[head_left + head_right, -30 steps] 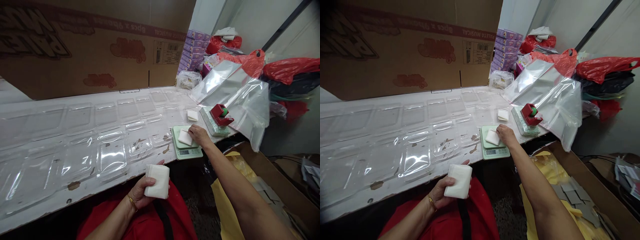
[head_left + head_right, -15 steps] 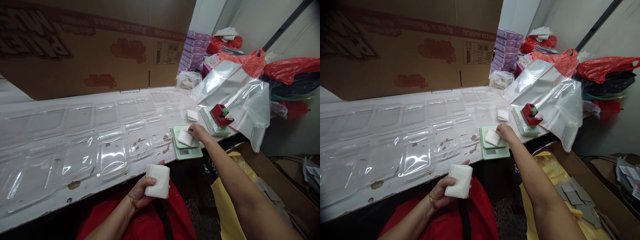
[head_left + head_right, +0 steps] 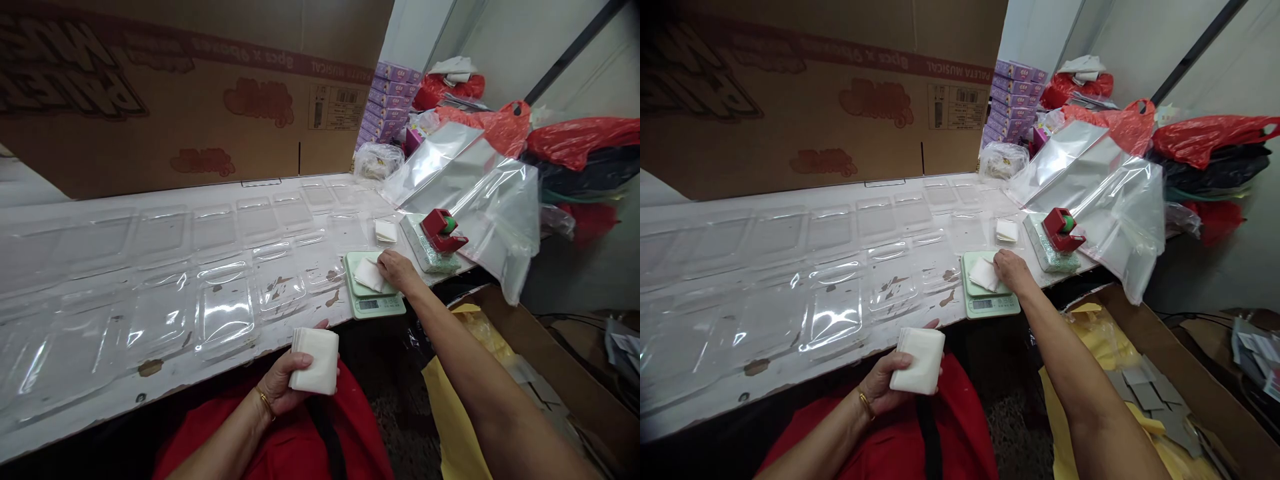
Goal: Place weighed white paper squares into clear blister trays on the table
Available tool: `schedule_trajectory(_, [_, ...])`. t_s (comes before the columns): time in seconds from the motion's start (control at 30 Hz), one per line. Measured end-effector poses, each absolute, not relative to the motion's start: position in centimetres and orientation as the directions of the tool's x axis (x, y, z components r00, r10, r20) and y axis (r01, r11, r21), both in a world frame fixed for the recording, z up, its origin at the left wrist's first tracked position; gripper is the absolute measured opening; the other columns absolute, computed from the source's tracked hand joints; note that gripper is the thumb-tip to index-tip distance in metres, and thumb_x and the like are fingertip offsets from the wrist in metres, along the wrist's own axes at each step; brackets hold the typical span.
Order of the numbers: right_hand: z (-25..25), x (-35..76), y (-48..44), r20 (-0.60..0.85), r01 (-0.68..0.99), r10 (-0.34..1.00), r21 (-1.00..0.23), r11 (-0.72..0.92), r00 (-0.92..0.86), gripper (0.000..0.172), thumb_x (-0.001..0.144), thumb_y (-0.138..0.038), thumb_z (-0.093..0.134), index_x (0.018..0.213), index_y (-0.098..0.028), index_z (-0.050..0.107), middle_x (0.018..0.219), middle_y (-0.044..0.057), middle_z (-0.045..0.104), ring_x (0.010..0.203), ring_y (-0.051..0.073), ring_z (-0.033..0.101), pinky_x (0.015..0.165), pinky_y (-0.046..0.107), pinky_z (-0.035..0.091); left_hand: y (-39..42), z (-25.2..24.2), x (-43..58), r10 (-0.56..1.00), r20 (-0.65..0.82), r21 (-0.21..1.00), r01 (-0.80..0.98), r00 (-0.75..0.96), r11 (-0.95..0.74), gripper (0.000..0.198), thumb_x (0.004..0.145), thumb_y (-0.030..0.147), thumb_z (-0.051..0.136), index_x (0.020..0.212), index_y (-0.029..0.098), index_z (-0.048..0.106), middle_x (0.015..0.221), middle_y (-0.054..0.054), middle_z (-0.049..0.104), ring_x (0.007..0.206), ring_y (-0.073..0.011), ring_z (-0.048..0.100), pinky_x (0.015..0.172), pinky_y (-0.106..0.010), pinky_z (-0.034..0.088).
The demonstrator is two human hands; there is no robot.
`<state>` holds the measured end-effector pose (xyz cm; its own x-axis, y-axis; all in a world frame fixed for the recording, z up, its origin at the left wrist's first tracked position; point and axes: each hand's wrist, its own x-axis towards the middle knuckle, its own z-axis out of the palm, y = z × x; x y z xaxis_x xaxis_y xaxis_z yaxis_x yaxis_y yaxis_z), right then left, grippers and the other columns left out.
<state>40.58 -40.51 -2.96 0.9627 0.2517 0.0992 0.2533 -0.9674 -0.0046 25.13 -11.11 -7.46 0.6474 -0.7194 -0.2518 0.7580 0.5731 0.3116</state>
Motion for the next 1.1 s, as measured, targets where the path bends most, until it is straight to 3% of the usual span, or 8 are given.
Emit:
schedule_trajectory(0.13, [-2.6, 40.1, -41.5, 0.133, 0.283, 0.276, -0.032, -0.959, 0.952, 0.016, 0.084, -0.022, 0.039, 0.083, -0.017, 0.054, 0.084, 0.006, 0.059, 0.075, 0.015, 0.053, 0.064, 0.023, 0.035, -10.9, -7.5, 25.2, -0.715, -0.263, 0.309, 0.758, 0.648, 0.574, 0.078, 0.073, 0.013, 0.047, 0.139, 0.03, 0.009, 0.103, -0.011, 0.06, 0.09, -0.0283, 0.06, 0.078, -0.047, 0.041])
schedule_trajectory(0.3, [-2.1, 39.1, -42.2, 0.188, 0.313, 0.28, -0.179, -0.933, 0.941, 0.014, 0.081, -0.022, 0.041, 0.077, -0.019, 0.054, 0.07, 0.001, 0.058, 0.061, 0.012, 0.052, 0.059, 0.022, 0.035, -11.1, -7.5, 25.5, -0.718, -0.273, 0.309, 0.765, 0.64, 0.565, 0.078, 0.072, 0.014, 0.047, 0.139, 0.029, 0.009, 0.105, -0.011, 0.059, 0.094, -0.0292, 0.059, 0.08, -0.046, 0.04])
schedule_trajectory(0.5, [-1.0, 38.8, -42.4, 0.267, 0.223, 0.086, -0.543, -0.81, 0.96, 0.009, 0.072, -0.026, 0.05, 0.068, -0.019, 0.054, 0.059, -0.002, 0.052, 0.054, 0.01, 0.046, 0.053, 0.021, 0.037, -11.0, -7.7, 25.5, -0.718, -0.268, 0.288, 0.764, 0.643, 0.577, 0.076, 0.073, 0.014, 0.048, 0.138, 0.028, 0.012, 0.105, -0.011, 0.06, 0.092, -0.0259, 0.059, 0.083, -0.044, 0.04])
schedule_trajectory(0.67, [3.2, 37.5, -41.7, 0.289, 0.219, -0.054, -0.824, -0.523, 0.956, 0.012, 0.068, -0.029, 0.058, 0.071, -0.018, 0.055, 0.063, -0.002, 0.054, 0.057, 0.01, 0.048, 0.054, 0.022, 0.04, -10.6, -7.6, 25.6, -0.724, -0.266, 0.27, 0.77, 0.636, 0.578, 0.076, 0.073, 0.014, 0.048, 0.138, 0.03, 0.013, 0.108, -0.01, 0.059, 0.094, -0.0273, 0.058, 0.083, -0.048, 0.039])
schedule_trajectory(0.73, [5.0, 35.7, -40.1, 0.22, 0.217, 0.042, -0.882, -0.418, 0.975, 0.012, 0.067, -0.028, 0.061, 0.072, -0.018, 0.056, 0.066, -0.001, 0.056, 0.058, 0.01, 0.05, 0.055, 0.023, 0.041, -10.6, -7.7, 25.7, -0.732, -0.263, 0.276, 0.777, 0.628, 0.566, 0.073, 0.073, 0.015, 0.048, 0.138, 0.029, 0.017, 0.11, -0.01, 0.058, 0.096, -0.0282, 0.058, 0.083, -0.048, 0.04])
schedule_trajectory(0.83, [5.7, 32.2, -36.0, 0.051, 0.168, 0.367, -0.941, -0.295, 0.929, 0.008, 0.071, -0.025, 0.059, 0.074, -0.017, 0.058, 0.072, 0.0, 0.06, 0.064, 0.01, 0.054, 0.058, 0.022, 0.044, -10.7, -8.1, 25.7, -0.75, -0.24, 0.271, 0.784, 0.616, 0.558, 0.06, 0.073, 0.017, 0.049, 0.131, 0.021, 0.036, 0.105, -0.009, 0.062, 0.094, -0.0266, 0.059, 0.083, -0.044, 0.041])
schedule_trajectory(0.93, [4.0, 29.3, -31.7, -0.007, 0.235, 0.62, -0.922, -0.308, 0.784, 0.005, 0.074, -0.017, 0.055, 0.075, -0.016, 0.059, 0.075, 0.0, 0.061, 0.066, 0.009, 0.055, 0.061, 0.02, 0.043, -10.7, -9.0, 25.3, -0.763, -0.23, 0.258, 0.794, 0.604, 0.55, 0.043, 0.07, 0.019, 0.054, 0.112, 0.011, 0.055, 0.094, -0.009, 0.067, 0.088, -0.0245, 0.061, 0.08, -0.038, 0.044])
schedule_trajectory(1.1, [0.4, 28.1, -29.0, 0.068, 0.46, 0.659, -0.77, -0.442, 0.749, 0.013, 0.075, -0.01, 0.049, 0.08, -0.018, 0.058, 0.084, 0.001, 0.062, 0.073, 0.01, 0.055, 0.067, 0.019, 0.042, -10.4, -10.3, 24.8, -0.778, -0.244, 0.159, 0.816, 0.578, 0.556, 0.036, 0.068, 0.023, 0.063, 0.1, 0.008, 0.061, 0.094, -0.012, 0.069, 0.083, -0.0223, 0.064, 0.078, -0.035, 0.047])
